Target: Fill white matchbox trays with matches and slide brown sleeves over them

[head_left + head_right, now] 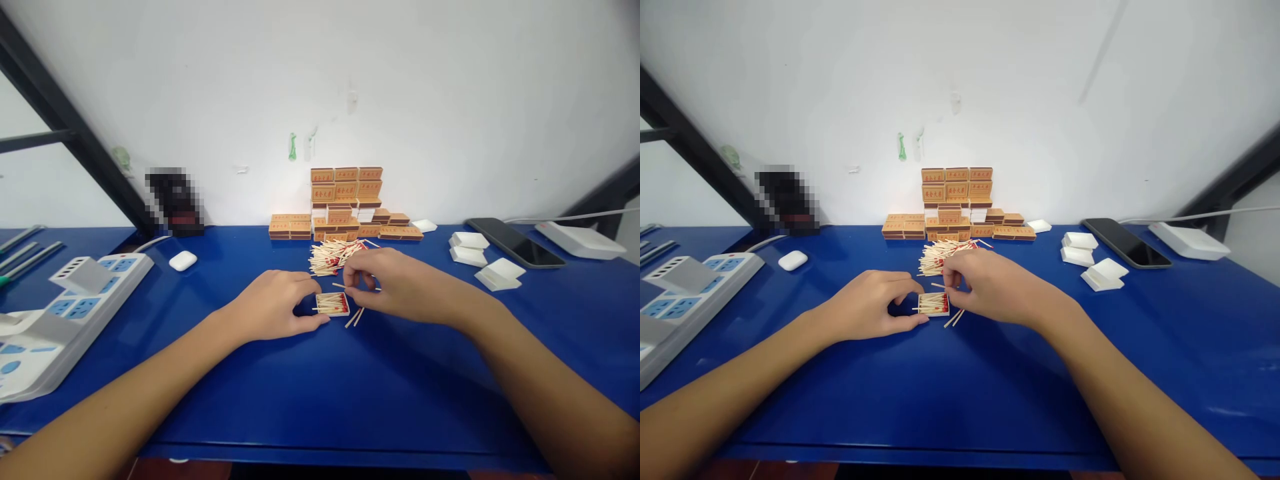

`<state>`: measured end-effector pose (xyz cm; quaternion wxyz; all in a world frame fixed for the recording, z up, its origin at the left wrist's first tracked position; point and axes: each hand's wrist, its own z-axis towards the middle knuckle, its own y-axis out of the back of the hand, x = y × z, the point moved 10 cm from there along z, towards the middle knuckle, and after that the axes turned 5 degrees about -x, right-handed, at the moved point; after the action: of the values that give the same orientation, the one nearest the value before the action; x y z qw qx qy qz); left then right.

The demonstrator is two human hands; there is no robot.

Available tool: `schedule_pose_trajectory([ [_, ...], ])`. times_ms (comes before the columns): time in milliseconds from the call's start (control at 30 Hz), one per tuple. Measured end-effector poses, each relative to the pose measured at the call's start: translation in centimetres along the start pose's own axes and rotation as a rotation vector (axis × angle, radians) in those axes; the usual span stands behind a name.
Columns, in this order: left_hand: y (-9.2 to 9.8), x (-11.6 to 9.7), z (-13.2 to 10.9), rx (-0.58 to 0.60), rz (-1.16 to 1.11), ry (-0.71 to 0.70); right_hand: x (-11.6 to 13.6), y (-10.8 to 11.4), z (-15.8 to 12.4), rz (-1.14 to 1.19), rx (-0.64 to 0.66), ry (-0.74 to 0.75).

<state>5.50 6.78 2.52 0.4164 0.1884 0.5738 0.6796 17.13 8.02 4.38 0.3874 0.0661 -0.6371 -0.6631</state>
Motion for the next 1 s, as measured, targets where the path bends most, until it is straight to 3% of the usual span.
schedule_pose_trajectory([
  [300,-0.2,0.2,0.0,0.011,0.014,0.003,1.1,-2.1,0.1,-0.02,0.037,0.075],
  [700,0.0,0.0,0.0,0.002,0.013,-0.007,1.3,-1.7,0.2,0.009,0.024,0.101],
  [900,0.0,0.1,-0.1,-0.007,0.013,-0.003,-0.6,-1.2,-0.5,0.067,0.124,-0.029],
  [1000,0.1,-0.1,-0.1,-0.016,0.015,-0.015,-0.1,-0.9,-0.3,0.083,0.081,-0.013],
])
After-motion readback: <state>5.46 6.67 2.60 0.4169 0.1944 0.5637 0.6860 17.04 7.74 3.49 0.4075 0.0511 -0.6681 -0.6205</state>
